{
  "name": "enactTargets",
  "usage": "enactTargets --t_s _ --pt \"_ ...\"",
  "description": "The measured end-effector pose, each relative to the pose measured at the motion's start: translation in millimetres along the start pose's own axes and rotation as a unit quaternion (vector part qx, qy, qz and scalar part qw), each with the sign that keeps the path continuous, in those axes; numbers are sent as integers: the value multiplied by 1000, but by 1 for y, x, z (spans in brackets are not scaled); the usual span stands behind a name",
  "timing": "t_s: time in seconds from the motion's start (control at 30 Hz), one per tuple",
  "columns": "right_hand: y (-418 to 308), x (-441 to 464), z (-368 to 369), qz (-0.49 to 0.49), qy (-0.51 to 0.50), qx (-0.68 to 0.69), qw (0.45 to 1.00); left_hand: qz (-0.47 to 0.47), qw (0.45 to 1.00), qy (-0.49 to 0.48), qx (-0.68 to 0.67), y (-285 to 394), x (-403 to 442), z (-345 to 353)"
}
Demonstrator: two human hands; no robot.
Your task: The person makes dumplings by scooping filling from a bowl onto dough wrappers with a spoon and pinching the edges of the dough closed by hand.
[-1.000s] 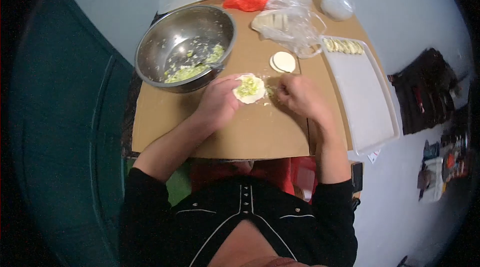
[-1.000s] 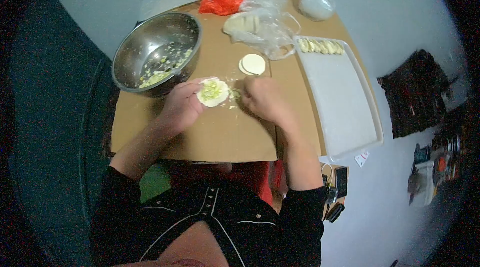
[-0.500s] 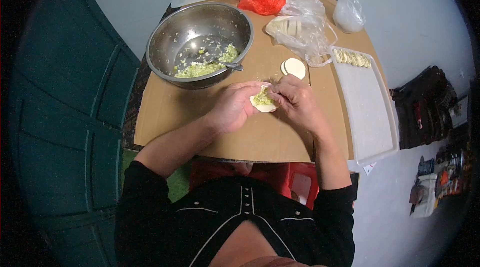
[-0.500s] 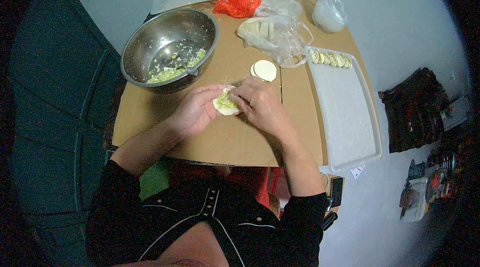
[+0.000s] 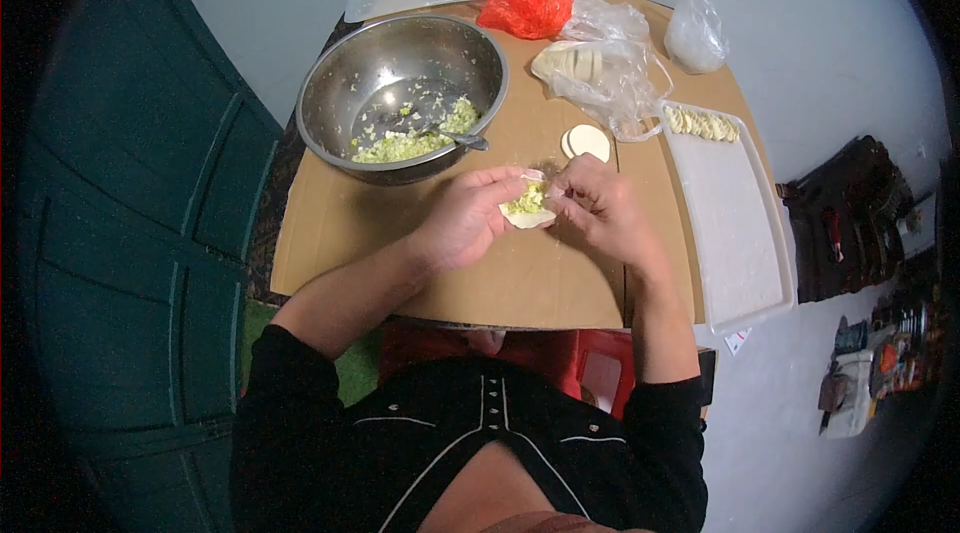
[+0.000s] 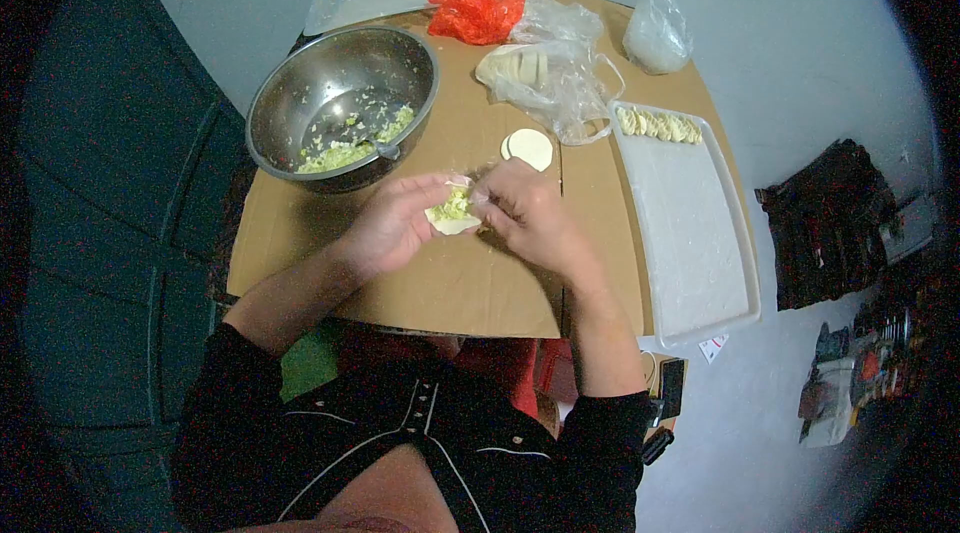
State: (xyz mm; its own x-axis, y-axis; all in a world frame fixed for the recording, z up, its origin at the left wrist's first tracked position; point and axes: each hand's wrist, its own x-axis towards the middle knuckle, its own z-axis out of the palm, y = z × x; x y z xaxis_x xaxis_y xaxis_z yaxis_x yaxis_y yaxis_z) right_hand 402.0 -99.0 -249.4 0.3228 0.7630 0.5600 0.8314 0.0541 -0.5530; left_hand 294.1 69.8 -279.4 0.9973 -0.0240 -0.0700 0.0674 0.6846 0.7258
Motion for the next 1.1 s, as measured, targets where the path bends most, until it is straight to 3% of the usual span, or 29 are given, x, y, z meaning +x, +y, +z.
enactTargets --t_s 0.23,0.3,0.43,0.5,0.63,0.83,1.0,1.1 --pt "-3 -1 4 25 -27 -4 999 -12 998 -17 59 -1 -2 2" --pt "-3 -3 4 102 -1 80 992 -12 998 -17 53 1 -1 2" --pt "-4 -2 1 91 10 65 994 -9 998 -20 58 4 -1 6" --pt "-5 1 1 26 -31 -12 999 -11 997 -22 74 2 0 4" --pt "-2 0 0 29 -31 6 999 -8 998 2 61 2 0 7" --pt "8 -5 -7 105 21 30 994 -11 1000 4 25 9 -1 5" --pt "6 -7 -8 194 -34 76 978 -9 1000 -11 27 12 -1 1" --pt "-2 -3 -12 197 -60 118 971 -20 999 -31 27 15 -1 1"
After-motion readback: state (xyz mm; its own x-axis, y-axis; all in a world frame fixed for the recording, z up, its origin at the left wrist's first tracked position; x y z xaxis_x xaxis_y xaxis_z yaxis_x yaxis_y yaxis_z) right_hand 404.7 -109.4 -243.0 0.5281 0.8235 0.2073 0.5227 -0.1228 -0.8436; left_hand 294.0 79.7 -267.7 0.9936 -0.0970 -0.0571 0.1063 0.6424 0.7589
